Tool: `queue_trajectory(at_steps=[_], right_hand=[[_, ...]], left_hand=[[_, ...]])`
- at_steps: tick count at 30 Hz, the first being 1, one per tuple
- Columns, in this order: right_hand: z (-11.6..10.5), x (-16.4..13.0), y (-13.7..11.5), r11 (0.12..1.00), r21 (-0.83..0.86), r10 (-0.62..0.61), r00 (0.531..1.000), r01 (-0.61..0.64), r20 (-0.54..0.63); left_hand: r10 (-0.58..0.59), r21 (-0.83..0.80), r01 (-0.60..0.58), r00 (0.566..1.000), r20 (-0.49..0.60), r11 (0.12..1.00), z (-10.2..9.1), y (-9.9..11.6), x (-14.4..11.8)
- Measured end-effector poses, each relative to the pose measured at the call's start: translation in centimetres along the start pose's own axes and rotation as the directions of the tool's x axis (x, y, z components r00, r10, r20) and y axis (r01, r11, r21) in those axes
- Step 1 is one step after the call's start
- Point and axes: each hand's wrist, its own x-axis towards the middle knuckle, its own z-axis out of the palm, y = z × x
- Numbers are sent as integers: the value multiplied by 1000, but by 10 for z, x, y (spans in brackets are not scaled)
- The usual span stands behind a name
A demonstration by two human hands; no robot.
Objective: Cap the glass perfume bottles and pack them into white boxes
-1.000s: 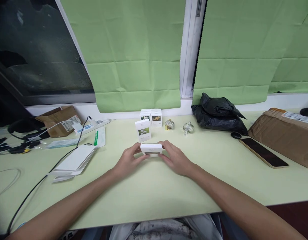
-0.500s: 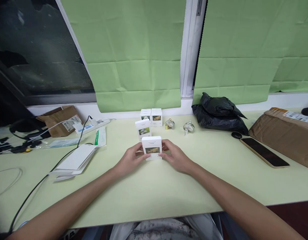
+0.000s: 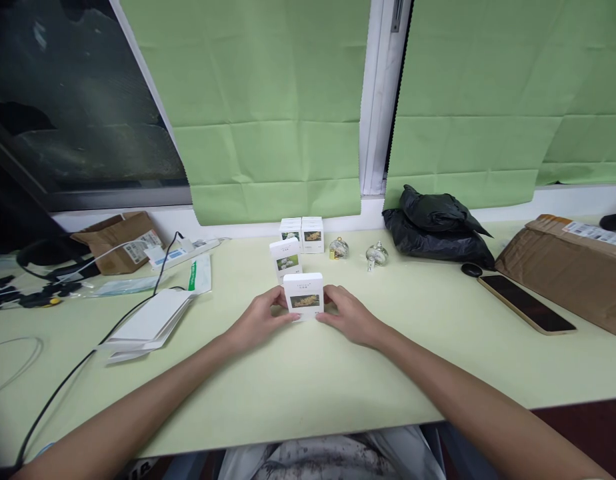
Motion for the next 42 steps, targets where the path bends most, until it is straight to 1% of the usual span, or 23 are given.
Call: queue_trajectory(at_steps=[5, 9, 11, 13, 16, 17, 19, 21, 25, 27, 29, 31, 33, 36, 38, 41, 42], right_hand=[[-2, 1, -2, 1000, -20, 6, 1000, -6, 13], [-3, 1, -3, 999, -53, 7, 999, -5, 35], [-3, 1, -3, 999, -35, -2, 999, 3, 43], [-2, 0, -4, 1000, 2, 2, 1000, -2, 10], [-2, -3, -9, 1000, 14, 26, 995, -24, -100], [-2, -4, -12, 1000, 12, 19, 993, -17, -113], [-3, -5, -18, 999, 38, -23, 996, 26, -85], [-4, -6, -23, 994, 83, -64, 997, 67, -38], [-4, -6, -26, 984, 157, -87, 996, 83, 18], [-4, -6, -26, 978, 193, -87, 995, 75, 54], [-3, -5, -26, 978, 196, -88, 994, 74, 61], [-2, -4, -26, 982, 164, -103, 994, 96, 31], [-2, -3, -25, 985, 127, -118, 993, 118, -12], [-2, -1, -23, 983, 141, -111, 992, 117, -51], [-2, 1, -23, 975, 188, -107, 993, 114, -46], [-3, 2, -24, 970, 219, -102, 994, 109, -43], [-3, 2, -25, 969, 221, -102, 994, 108, -38]], left_hand=[[8, 9, -8, 1000, -2, 1000, 0, -3, 0], [15, 52, -14, 1000, -11, 999, 1, -3, -1], [11, 81, -9, 1000, -25, 997, 1, -3, -1], [-1, 114, 6, 999, -48, 993, 3, -4, -2], [-5, 182, 19, 997, -79, 983, 5, -3, -3], [5, 199, 10, 997, -77, 980, 6, -3, -3], [49, 215, -38, 998, -45, 976, 6, -2, -5], [106, 209, -106, 994, 11, 972, 5, 0, -6], [191, 195, -207, 977, 96, 959, 3, 7, -9], [240, 170, -256, 965, 108, 952, 4, 10, -9], [273, 139, -283, 958, 83, 949, 6, 10, -8], [244, 107, -245, 969, 22, 964, 9, 5, -6], [171, 59, -169, 984, -42, 984, 10, -2, -4], [96, -28, -99, 991, -93, 995, 10, -9, -2], [82, -44, -85, 994, -77, 995, 8, -9, -1], [51, 35, -52, 999, 17, 998, 4, -6, 0], [45, 57, -47, 999, 24, 997, 3, -6, 0]])
